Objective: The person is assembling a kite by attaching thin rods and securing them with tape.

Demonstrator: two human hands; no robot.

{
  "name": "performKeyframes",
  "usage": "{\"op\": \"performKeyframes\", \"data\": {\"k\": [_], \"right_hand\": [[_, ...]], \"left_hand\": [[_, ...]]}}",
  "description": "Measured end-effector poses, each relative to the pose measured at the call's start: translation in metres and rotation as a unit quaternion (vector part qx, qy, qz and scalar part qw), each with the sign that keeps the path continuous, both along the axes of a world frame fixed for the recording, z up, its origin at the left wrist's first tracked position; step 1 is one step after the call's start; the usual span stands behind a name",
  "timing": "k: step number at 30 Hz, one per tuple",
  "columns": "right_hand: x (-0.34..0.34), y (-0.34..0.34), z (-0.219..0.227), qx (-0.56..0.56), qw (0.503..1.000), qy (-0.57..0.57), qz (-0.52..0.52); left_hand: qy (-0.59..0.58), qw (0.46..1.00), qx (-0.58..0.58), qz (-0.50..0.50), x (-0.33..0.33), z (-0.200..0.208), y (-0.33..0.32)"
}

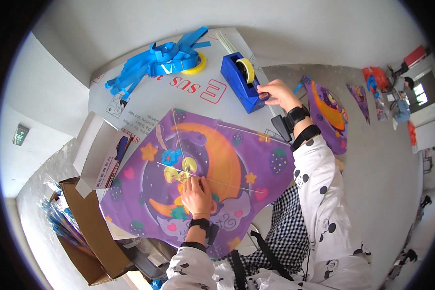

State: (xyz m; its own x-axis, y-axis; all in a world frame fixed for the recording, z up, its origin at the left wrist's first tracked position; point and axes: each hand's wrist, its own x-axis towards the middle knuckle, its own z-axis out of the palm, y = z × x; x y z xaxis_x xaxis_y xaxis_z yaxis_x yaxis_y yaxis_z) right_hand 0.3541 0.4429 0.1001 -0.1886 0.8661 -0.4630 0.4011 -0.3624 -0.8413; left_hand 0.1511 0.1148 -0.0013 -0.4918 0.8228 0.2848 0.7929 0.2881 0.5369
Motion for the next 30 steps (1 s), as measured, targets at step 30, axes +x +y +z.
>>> {"op": "performKeyframes", "data": {"k": [30], "right_hand": [[0.014, -0.053, -0.086, 0.184, 0.943, 0.250, -0.121]], "left_hand": [[0.003, 1.000, -0.013, -0.003, 0.002, -0.001, 0.002]]}}
